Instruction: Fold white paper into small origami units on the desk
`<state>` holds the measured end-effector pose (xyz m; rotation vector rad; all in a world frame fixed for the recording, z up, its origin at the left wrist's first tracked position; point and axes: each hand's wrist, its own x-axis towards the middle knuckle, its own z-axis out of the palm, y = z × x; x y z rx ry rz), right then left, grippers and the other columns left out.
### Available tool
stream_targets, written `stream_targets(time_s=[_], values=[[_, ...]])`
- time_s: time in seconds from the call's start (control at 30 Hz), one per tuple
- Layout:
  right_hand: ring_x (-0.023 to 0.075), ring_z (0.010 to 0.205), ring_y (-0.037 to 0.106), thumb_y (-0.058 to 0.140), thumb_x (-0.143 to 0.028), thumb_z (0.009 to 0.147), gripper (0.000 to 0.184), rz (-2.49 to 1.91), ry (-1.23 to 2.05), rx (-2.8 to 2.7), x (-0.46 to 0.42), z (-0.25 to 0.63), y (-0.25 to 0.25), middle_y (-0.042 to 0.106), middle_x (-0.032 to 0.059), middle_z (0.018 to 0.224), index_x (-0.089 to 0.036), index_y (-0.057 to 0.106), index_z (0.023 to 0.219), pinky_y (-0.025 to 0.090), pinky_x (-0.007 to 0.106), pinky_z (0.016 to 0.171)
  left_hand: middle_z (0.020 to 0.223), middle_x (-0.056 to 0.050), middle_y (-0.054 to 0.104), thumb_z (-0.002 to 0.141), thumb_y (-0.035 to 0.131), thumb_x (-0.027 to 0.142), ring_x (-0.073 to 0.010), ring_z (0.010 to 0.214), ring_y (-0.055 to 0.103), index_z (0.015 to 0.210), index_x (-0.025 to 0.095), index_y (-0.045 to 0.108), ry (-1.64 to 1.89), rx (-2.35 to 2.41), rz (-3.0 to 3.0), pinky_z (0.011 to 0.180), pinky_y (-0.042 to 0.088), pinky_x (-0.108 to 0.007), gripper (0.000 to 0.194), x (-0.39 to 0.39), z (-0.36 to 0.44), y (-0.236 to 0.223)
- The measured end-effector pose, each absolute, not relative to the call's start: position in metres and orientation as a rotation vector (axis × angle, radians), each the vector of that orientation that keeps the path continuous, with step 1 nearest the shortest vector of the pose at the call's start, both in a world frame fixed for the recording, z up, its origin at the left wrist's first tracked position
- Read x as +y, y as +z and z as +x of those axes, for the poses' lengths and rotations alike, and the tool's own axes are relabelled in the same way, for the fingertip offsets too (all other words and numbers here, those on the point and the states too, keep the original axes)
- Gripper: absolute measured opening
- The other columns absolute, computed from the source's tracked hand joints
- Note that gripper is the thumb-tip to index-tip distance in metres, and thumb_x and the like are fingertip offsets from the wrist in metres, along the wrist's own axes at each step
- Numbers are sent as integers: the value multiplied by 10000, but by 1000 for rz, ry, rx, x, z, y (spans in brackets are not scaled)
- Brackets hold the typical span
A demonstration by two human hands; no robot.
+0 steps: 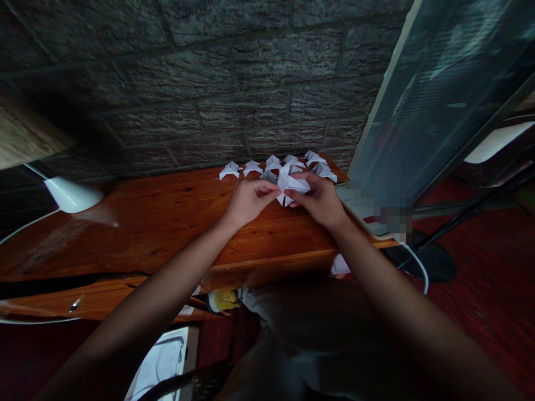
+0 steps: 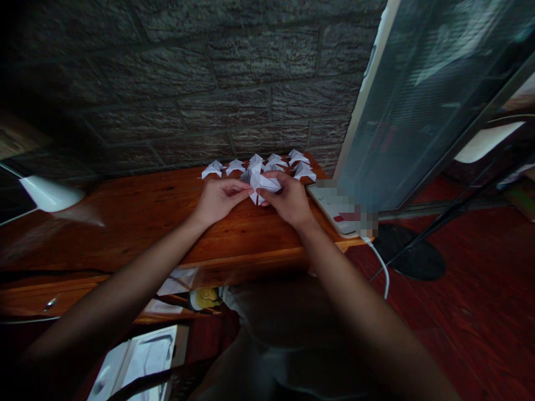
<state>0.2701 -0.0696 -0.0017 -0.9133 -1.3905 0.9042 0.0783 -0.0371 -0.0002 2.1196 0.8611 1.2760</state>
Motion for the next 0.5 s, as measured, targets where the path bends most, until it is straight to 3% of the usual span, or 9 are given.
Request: stream_targets(time_s=[0.37,0.5], values=[[151,480,630,785,-317,714,325,-1064,732,-1414,-73,266,-1,738,30,848,-206,678,1001,513,283,456,841,-50,789,808,742,321,-167,728,718,840,183,769,1272,880,2048,741,600,-319,144,-39,82,-2],[149,514,633,809,-357,700,347,-1010,809,-1363,-69,266,-4,728,16,820,-214,665,982,534,281,469,865,-49,781,741,806,323,-164,778,723,896,170,729,1299,832,1877,798,597,-329,231,-34,85,-3]])
